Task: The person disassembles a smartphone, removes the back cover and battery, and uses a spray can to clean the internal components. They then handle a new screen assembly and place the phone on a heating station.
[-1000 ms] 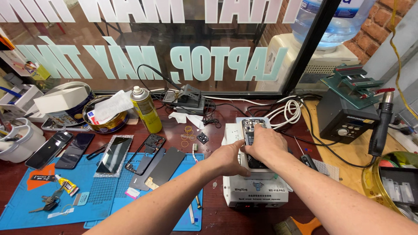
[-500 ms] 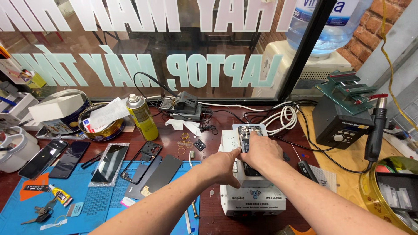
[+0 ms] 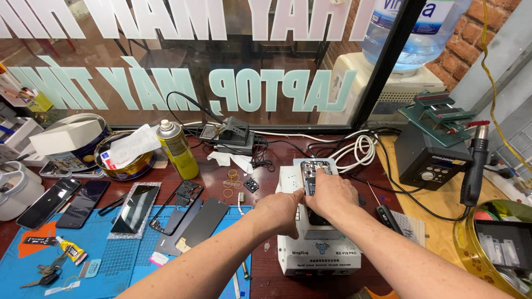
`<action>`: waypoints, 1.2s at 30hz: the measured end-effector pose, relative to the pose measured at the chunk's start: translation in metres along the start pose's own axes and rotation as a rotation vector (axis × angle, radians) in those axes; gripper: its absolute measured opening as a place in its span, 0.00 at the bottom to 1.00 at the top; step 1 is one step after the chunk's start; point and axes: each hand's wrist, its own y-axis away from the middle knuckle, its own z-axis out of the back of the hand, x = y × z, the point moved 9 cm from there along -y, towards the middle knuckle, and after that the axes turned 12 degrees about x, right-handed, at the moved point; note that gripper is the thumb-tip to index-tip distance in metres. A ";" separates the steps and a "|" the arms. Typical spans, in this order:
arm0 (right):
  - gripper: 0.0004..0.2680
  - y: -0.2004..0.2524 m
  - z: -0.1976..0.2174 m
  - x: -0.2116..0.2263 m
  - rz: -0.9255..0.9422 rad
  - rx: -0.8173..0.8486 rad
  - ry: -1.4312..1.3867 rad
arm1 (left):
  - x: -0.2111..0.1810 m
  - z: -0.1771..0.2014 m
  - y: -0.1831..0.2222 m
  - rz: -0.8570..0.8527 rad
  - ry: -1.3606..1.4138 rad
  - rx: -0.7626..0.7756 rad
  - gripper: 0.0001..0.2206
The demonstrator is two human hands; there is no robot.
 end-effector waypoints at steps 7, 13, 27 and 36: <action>0.23 -0.002 -0.001 -0.001 -0.017 0.026 -0.018 | 0.004 -0.001 -0.002 -0.010 0.032 -0.014 0.52; 0.23 -0.003 -0.002 -0.001 -0.014 0.017 -0.018 | 0.007 0.000 -0.008 -0.041 0.039 -0.021 0.53; 0.26 -0.003 0.003 -0.002 0.006 -0.026 0.010 | 0.009 0.003 -0.014 -0.022 0.046 0.004 0.53; 0.25 -0.006 -0.004 -0.003 -0.007 0.011 0.005 | 0.012 -0.002 -0.016 -0.041 0.077 -0.011 0.53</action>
